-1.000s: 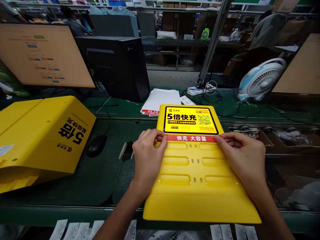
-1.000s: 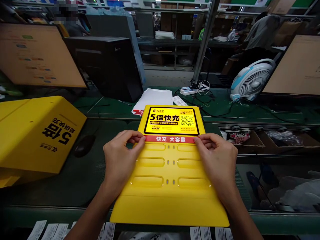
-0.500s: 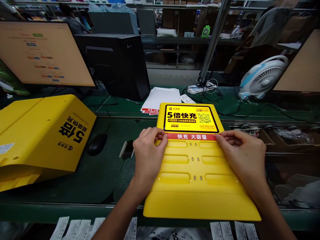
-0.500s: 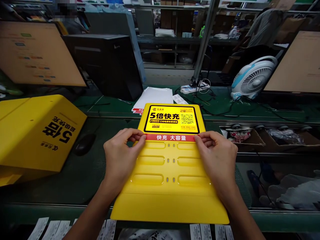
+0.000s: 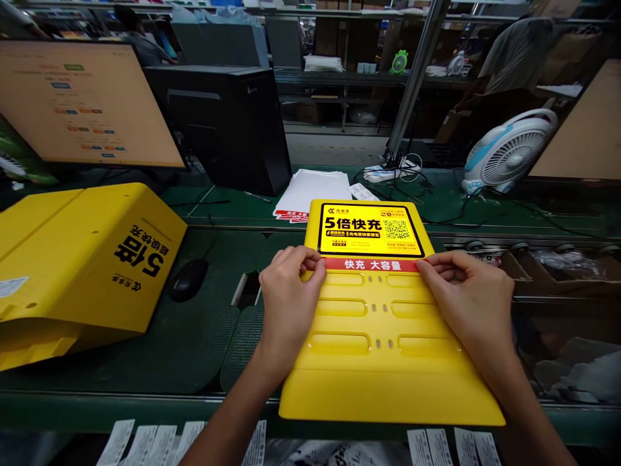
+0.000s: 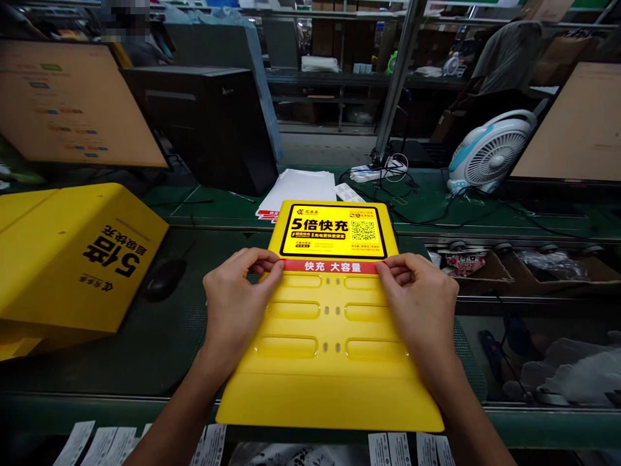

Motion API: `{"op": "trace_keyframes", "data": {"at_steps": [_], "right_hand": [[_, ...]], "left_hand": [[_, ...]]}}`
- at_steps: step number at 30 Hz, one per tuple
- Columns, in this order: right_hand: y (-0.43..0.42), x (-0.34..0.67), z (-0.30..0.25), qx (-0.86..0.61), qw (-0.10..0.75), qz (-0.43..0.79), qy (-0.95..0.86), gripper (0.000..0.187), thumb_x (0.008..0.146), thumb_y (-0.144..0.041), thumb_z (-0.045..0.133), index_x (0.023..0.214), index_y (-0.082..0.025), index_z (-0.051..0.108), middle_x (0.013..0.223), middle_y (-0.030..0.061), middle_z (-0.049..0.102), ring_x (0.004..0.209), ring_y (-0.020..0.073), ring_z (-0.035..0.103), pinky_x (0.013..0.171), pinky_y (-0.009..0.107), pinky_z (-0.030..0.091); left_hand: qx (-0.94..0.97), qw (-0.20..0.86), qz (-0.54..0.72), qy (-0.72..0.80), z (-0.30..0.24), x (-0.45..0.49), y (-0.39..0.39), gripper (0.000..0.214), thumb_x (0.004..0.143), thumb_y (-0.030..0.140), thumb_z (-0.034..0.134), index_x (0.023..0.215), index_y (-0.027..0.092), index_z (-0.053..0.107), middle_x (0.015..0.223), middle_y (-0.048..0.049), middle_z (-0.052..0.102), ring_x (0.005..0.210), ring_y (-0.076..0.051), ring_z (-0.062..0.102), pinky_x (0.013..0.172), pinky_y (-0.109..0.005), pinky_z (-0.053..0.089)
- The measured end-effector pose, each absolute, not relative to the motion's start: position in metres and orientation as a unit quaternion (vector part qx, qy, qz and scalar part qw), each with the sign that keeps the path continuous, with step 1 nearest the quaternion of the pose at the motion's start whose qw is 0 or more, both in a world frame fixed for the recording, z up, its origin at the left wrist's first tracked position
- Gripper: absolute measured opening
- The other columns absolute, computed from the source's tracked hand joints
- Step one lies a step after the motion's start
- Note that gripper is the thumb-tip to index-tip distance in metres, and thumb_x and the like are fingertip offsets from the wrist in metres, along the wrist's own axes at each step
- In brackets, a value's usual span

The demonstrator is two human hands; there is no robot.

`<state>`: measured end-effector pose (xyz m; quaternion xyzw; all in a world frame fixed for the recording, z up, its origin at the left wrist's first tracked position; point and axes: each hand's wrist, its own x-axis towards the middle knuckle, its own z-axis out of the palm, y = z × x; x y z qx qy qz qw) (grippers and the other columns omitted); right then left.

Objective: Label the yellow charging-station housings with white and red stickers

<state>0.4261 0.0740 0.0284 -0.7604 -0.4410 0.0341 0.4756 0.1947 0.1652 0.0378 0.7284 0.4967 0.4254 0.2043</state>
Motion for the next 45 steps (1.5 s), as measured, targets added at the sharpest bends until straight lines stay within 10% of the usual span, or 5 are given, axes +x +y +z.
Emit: {"op": "trace_keyframes", "data": {"at_steps": [37,41,45], "right_hand": [[0.072,0.434,0.027,-0.758,0.396,-0.099,-0.509,0.023,0.09,-0.035,0.065,0.097,-0.014,0.072,0.087,0.007,0.065,0.066,0.0208,0.06,0.063,0.037,0.048],[0.077,0.426,0.035,-0.654,0.386,-0.068,-0.647,0.031,0.106,-0.031,0.053,0.124,-0.013,0.071,0.125,0.0154,0.068,0.111,0.03,0.066,0.091,0.045,0.057],[0.075,0.421,0.043,-0.547,0.224,0.093,-0.801,0.048,0.115,-0.039,0.037,0.158,-0.022,0.049,0.162,0.0078,0.044,0.155,0.0263,0.032,0.128,0.055,0.029]], "left_hand": [[0.728,0.233,0.326,0.556,0.056,0.197,0.178,0.015,0.081,0.009,0.07,0.069,0.018,0.067,0.071,-0.0018,0.071,0.064,-0.017,0.064,0.06,-0.027,0.041],[0.744,0.139,0.292,0.585,0.062,0.2,0.172,0.018,0.085,0.01,0.068,0.101,0.016,0.072,0.086,-0.0086,0.075,0.08,-0.027,0.07,0.068,-0.034,0.05],[0.885,0.163,0.211,0.382,0.062,0.202,0.154,0.043,0.101,0.022,0.054,0.144,0.019,0.06,0.15,-0.0151,0.061,0.144,-0.033,0.053,0.118,-0.053,0.045]]}}
